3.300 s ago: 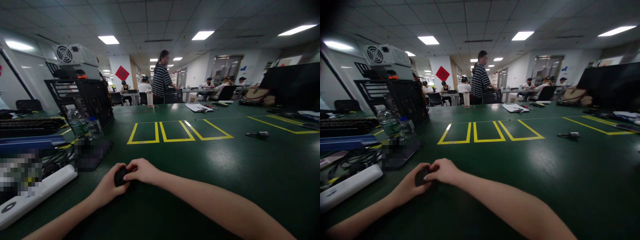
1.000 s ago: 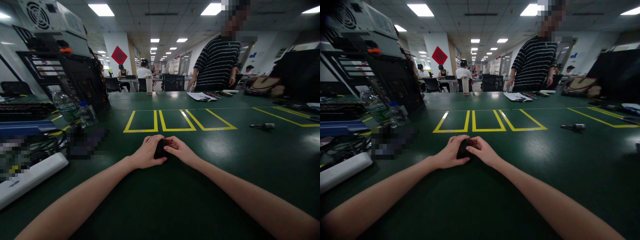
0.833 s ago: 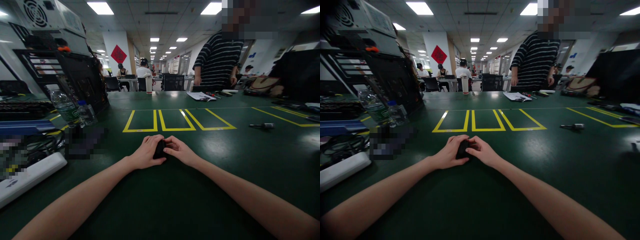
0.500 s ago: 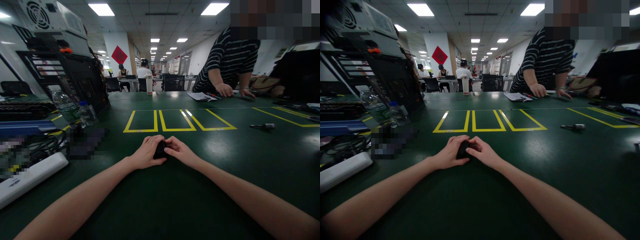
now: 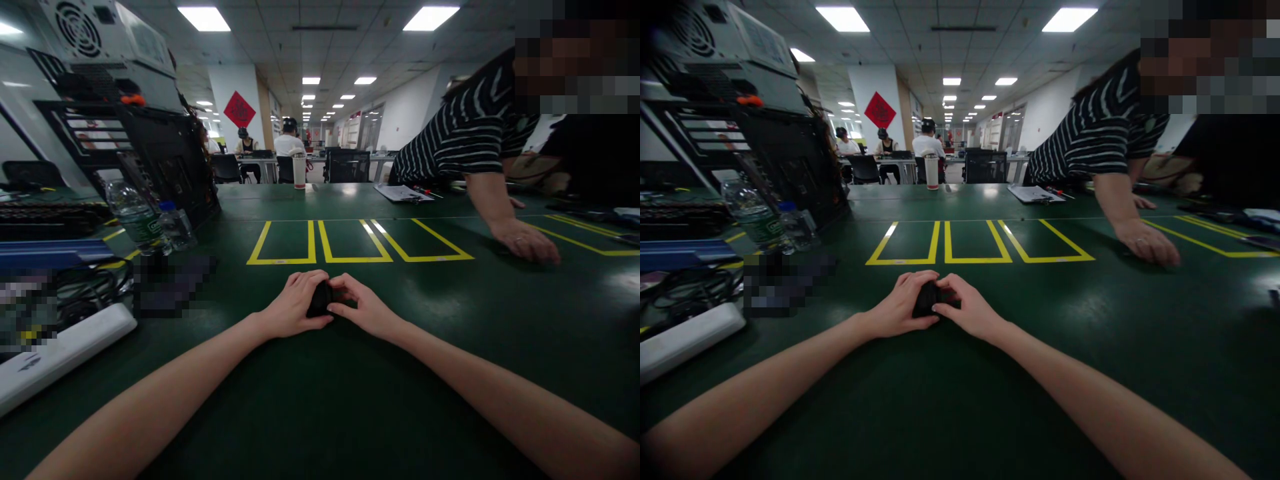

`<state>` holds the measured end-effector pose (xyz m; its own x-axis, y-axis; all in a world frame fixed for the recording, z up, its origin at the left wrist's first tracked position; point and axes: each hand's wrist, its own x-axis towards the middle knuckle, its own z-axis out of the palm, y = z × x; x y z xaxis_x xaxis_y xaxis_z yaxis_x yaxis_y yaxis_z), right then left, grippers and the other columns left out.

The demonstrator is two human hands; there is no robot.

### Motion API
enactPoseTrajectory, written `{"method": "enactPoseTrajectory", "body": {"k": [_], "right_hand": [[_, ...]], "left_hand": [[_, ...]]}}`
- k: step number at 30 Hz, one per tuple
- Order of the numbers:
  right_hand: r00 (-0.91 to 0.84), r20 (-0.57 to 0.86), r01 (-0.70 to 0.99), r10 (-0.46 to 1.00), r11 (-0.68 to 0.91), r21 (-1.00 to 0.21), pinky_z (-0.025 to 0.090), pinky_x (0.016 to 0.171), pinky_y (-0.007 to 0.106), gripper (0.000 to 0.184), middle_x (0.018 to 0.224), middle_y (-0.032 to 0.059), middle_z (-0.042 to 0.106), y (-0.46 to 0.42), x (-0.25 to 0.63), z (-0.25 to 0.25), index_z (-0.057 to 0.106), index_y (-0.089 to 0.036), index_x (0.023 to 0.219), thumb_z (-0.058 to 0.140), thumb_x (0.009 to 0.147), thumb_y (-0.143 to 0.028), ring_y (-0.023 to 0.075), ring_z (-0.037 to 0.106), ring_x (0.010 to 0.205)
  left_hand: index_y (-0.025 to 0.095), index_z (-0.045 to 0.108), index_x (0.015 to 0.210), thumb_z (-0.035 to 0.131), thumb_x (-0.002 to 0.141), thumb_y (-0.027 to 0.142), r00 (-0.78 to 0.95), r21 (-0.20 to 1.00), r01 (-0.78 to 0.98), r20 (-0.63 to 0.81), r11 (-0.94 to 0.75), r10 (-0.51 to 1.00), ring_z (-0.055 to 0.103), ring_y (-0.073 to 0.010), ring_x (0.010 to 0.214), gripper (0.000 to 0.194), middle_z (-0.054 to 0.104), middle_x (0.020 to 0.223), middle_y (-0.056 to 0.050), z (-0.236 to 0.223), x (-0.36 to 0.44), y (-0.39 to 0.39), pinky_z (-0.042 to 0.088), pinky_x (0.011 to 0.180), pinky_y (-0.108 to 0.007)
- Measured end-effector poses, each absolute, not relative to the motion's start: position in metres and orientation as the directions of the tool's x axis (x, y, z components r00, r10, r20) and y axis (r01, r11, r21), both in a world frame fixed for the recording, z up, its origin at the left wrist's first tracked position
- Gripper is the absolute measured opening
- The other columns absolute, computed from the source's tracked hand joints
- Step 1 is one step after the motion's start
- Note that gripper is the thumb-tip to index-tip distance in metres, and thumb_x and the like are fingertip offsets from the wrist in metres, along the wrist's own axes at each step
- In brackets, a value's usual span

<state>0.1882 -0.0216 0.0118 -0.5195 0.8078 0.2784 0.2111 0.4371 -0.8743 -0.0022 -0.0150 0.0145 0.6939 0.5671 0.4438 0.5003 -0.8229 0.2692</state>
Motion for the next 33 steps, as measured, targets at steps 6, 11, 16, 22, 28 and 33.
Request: {"method": "enactPoseTrajectory", "body": {"k": [6,11,16,22,28,33], "right_hand": [[-0.532,0.253,0.13,0.808,0.374,-0.918,0.045,0.085,0.037,0.022,0.098,0.0008,0.053,-0.0194,0.187,0.0093,0.047,-0.022,0.099,0.055,0.078,-0.022,0.0158,0.054,0.094],[-0.497,0.226,0.105,0.838,0.316,-0.943,0.045,0.087,0.037,0.024,0.1,0.0015,0.052,-0.0178,0.1857,0.01,0.047,-0.021,0.099,0.056,0.077,-0.022,0.0161,0.054,0.095],[-0.527,0.18,0.112,0.831,0.278,-0.954,0.045,0.085,0.038,0.025,0.101,0.0026,0.052,-0.0178,0.1876,0.0101,0.046,-0.02,0.099,0.056,0.076,-0.022,0.0172,0.054,0.096],[-0.535,0.256,0.144,0.805,0.385,-0.912,0.044,0.086,0.039,0.035,0.1,0.0009,0.051,-0.02,0.1885,0.0056,0.044,-0.023,0.101,0.062,0.071,-0.019,0.017,0.054,0.094],[-0.518,0.261,0.076,0.814,0.348,-0.934,0.044,0.085,0.036,0.018,0.095,0.0003,0.052,-0.019,0.1851,0.0062,0.045,-0.022,0.095,0.053,0.078,-0.022,0.0153,0.054,0.094],[-0.499,0.224,0.099,0.837,0.312,-0.945,0.043,0.089,0.037,0.027,0.102,0.0023,0.05,-0.0179,0.1846,0.0075,0.044,-0.021,0.102,0.055,0.077,-0.022,0.0164,0.052,0.098]], "left_hand": [[0.021,0.023,0.123,0.059,0.072,0.034,0.692,0.276,0.504,0.439,-0.819,0.574,0.039,-0.0241,0.113,0.065,0.04,0.122,-0.01,0.0142,-0.0021,-0.0151,0.024,0.097,-0.041],[0.02,0.023,0.124,0.059,0.072,0.034,0.697,0.277,0.505,0.428,-0.817,0.576,0.038,-0.0242,0.113,0.065,0.04,0.123,-0.01,0.0159,-0.0025,-0.0157,0.023,0.097,-0.042],[0.02,0.022,0.124,0.058,0.072,0.035,0.695,0.269,0.507,0.435,-0.819,0.573,0.039,-0.0248,0.113,0.064,0.04,0.123,-0.01,0.0152,-0.0017,-0.0157,0.024,0.097,-0.042],[0.02,0.023,0.123,0.059,0.072,0.033,0.692,0.261,0.509,0.442,-0.821,0.57,0.04,-0.0232,0.111,0.063,0.041,0.12,-0.01,0.0136,-0.0012,-0.0148,0.026,0.094,-0.04],[0.021,0.022,0.123,0.059,0.071,0.035,0.691,0.271,0.508,0.438,-0.817,0.575,0.038,-0.0244,0.113,0.066,0.04,0.122,-0.01,0.0143,-0.0019,-0.0152,0.024,0.096,-0.042],[0.021,0.022,0.123,0.059,0.072,0.034,0.695,0.277,0.508,0.428,-0.815,0.579,0.038,-0.0242,0.114,0.064,0.04,0.122,-0.01,0.0154,-0.0014,-0.0161,0.023,0.097,-0.042]]}}
